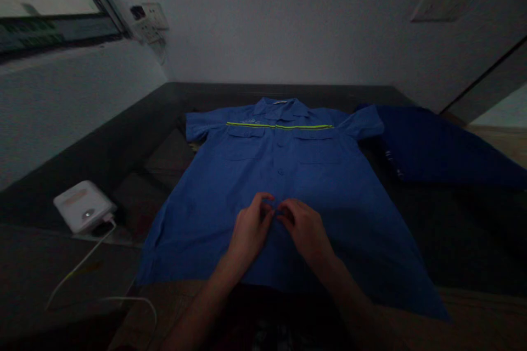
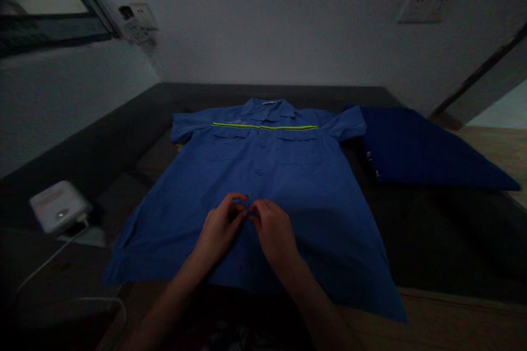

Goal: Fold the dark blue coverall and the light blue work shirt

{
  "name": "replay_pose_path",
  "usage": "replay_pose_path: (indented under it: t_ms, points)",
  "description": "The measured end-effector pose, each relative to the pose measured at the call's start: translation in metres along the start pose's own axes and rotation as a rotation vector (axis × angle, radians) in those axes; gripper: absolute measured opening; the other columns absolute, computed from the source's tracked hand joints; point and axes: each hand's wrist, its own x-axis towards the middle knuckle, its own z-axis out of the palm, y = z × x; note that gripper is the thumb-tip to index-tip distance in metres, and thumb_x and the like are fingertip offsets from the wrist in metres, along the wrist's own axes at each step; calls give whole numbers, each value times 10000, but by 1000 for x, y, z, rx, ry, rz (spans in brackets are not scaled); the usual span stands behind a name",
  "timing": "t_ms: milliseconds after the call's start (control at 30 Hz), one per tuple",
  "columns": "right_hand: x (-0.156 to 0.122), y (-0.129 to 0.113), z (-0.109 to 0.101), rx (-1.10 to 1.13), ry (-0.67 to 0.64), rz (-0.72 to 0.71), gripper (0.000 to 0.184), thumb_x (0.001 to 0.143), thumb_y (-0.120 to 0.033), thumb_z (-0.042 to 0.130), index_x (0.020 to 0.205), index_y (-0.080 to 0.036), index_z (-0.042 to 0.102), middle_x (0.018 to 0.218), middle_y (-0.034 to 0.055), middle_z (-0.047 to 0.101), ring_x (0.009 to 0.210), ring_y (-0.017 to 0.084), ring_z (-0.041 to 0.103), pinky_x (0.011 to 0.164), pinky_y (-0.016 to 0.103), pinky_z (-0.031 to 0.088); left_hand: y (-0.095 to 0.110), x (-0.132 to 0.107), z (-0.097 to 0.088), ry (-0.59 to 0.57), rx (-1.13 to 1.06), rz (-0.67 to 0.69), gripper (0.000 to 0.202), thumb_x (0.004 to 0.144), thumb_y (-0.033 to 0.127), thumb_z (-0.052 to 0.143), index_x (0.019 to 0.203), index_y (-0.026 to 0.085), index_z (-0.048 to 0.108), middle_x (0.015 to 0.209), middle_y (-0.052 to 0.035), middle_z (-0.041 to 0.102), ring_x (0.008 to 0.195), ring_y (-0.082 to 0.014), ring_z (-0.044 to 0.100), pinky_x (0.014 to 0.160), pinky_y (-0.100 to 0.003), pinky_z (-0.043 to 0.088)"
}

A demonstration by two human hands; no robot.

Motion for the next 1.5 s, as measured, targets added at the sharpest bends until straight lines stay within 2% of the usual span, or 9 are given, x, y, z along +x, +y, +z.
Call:
replay_pose_path:
  t_ms: [267, 500, 633, 767, 900, 1000, 1133, 1367, 1500]
  points:
    - [-2, -3, -1, -227, -1, -146, 167, 883, -60, 510, 908, -163, 640, 948, 75, 650, 891, 216, 594, 797, 324, 470, -2, -3, 0, 1, -36, 14, 305, 857, 111, 494, 1138, 228, 467, 839, 11, 657, 788, -159, 654, 722, -262, 475]
    - [13, -9, -16, -388, -230, -242, 215, 892, -30, 460, 968, -138, 630, 950, 102, 653, 900, 220, 607, 767, 311, 478, 5, -4, 0, -43, 90, 15, 399, 854, 64, 451, 1227, 202, 423, 945, -39, 670, 871, -191, 656, 756, -298, 480]
    - [19, -4, -21, -323, -274, -245, 205, 906, -51, 459, 1004, -133, 618, 931, 93, 664, 873, 205, 620, 763, 298, 458, 7, -6, 3, -21, 90, 31, 384, 869, 82, 452, 1231, 202, 412, 921, -29, 677, 841, -191, 659, 730, -296, 478]
    - [22, 6, -22, -168, -285, -163, 101, 897, -96, 527, 872, -155, 606, 833, 52, 662, 780, 175, 617, 698, 270, 426, 7, -5, 3, -10, 111, 42, 333, 873, 104, 473, 1186, 215, 447, 912, -17, 682, 838, -186, 659, 720, -286, 470]
    - [23, 11, -23, -70, -262, -148, 116, 860, -90, 592, 776, -166, 573, 778, 29, 647, 755, 162, 607, 686, 259, 405, 9, -5, 0, -9, 349, 86, 249, 871, 152, 517, 1113, 211, 509, 926, -28, 671, 876, -207, 635, 768, -325, 440]
    - [23, 11, -22, -81, -276, -156, 129, 854, -88, 599, 761, -171, 565, 769, 23, 641, 744, 160, 602, 679, 258, 397, 12, -6, 0, -29, 556, 90, 96, 906, 216, 495, 969, 197, 566, 930, -45, 652, 900, -224, 606, 773, -350, 407]
    - [22, 8, -21, -153, -300, -164, 112, 878, -106, 568, 785, -168, 575, 793, 39, 643, 773, 167, 603, 698, 262, 400, 14, -5, 2, -57, 668, 90, 172, 947, 240, 426, 866, 192, 569, 897, -48, 631, 875, -216, 587, 749, -342, 375]
    - [24, 6, -17, -239, -333, -232, 126, 911, -108, 498, 841, -151, 593, 858, 68, 652, 828, 184, 607, 735, 275, 414, 6, -1, 1, 7, 620, 94, 35, 900, 214, 501, 875, 190, 503, 912, -39, 604, 896, -216, 561, 739, -331, 350]
    - [28, 5, -18, -263, -364, -259, 120, 898, -85, 500, 874, -145, 600, 873, 72, 654, 839, 186, 612, 741, 277, 419, 3, -1, -1, -14, 561, 98, 16, 887, 186, 490, 893, 196, 480, 916, -34, 604, 895, -207, 562, 735, -320, 348]
